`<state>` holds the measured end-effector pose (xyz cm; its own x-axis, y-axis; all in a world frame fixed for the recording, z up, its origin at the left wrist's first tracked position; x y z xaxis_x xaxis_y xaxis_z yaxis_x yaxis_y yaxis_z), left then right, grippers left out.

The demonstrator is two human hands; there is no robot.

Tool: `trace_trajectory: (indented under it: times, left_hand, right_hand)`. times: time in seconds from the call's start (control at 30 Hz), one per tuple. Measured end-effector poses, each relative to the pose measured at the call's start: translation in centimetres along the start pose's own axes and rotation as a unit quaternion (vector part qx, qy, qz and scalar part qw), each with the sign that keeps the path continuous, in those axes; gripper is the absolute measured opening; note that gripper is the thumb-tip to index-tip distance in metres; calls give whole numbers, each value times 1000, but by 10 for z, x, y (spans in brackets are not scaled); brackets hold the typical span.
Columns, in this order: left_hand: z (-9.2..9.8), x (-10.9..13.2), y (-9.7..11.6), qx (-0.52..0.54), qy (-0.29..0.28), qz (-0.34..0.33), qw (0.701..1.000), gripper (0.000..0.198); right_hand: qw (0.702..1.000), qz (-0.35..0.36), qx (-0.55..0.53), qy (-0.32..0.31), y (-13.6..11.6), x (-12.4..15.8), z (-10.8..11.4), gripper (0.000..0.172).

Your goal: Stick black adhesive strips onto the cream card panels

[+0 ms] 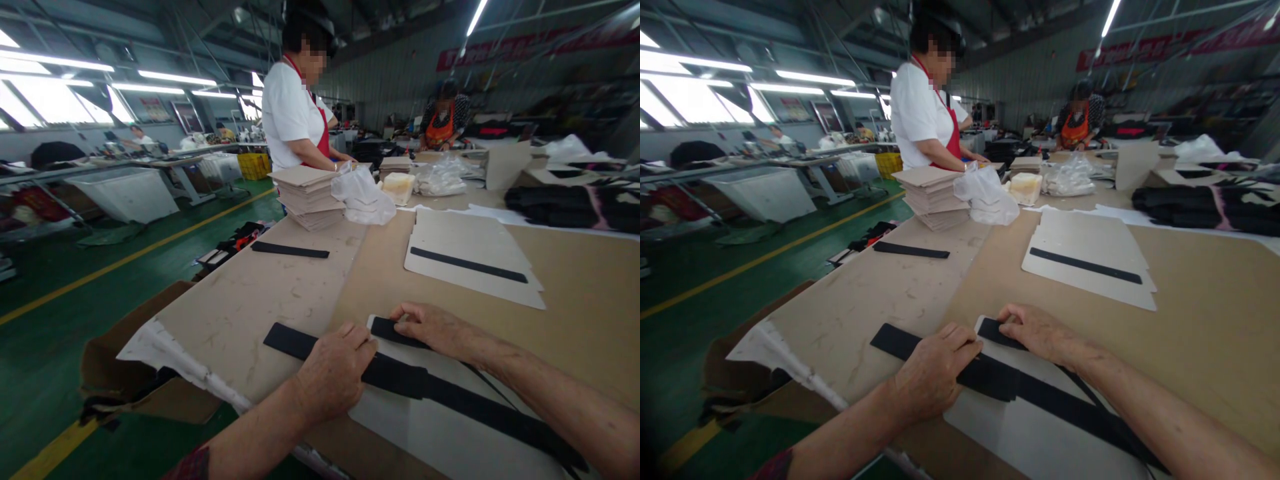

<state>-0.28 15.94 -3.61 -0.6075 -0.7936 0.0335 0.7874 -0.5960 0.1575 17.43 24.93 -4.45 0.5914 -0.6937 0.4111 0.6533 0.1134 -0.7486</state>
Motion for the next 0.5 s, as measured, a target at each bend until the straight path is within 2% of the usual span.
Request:
trace_trajectory:
  times: [0.37, 0.5]
  left_hand:
    - [0, 0, 0, -40, -11, -23, 999, 40]
    - [1, -2, 1, -45, -21, -21, 999, 38]
  right_hand:
    - [999, -6, 52, -1, -10, -3, -3, 19]
    - [997, -21, 68, 11, -11, 0, 3, 22]
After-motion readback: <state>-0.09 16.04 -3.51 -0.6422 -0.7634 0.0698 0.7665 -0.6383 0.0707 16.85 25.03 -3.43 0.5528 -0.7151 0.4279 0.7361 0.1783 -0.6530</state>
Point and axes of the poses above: each hand's wrist, its own x-axis away from the middle knuckle, its own z-axis out of the back of the hand, y = z × x, the point moved 4 cm from there along -x, towards the middle knuckle, and after that the axes turned 9 degrees about -y, right-handed, at the moved point
